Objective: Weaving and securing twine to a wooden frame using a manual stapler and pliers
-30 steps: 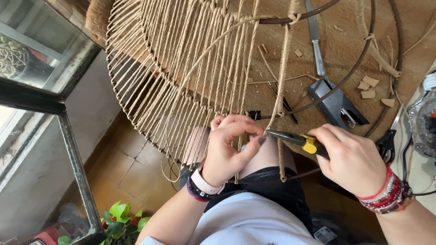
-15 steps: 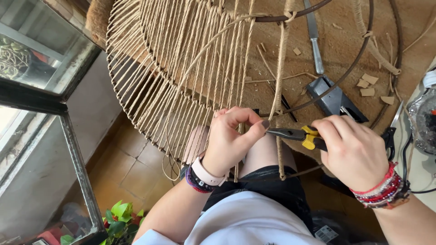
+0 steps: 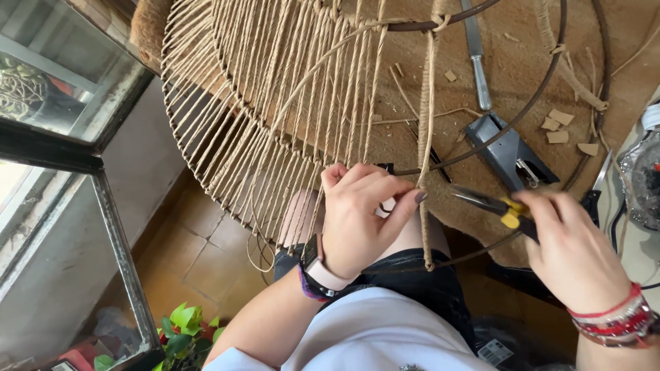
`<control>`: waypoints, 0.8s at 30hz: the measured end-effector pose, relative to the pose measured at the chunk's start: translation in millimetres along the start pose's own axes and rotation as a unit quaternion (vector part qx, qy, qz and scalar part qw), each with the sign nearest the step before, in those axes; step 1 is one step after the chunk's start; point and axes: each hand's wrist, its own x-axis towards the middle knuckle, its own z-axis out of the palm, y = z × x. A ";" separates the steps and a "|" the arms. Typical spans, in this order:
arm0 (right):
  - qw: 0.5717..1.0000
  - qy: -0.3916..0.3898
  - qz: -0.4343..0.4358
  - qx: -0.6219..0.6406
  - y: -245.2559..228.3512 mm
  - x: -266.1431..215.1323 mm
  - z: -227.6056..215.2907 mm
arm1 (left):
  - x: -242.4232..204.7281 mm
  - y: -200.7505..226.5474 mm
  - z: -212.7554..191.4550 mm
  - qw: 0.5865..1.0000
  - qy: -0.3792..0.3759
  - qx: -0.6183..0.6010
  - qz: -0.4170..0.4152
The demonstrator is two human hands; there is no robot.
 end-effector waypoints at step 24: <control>0.953 0.295 -0.075 -0.003 -50.7 127.8 121.2 | -37.3 0.2 13.0 0.996 0.054 -0.062 -0.032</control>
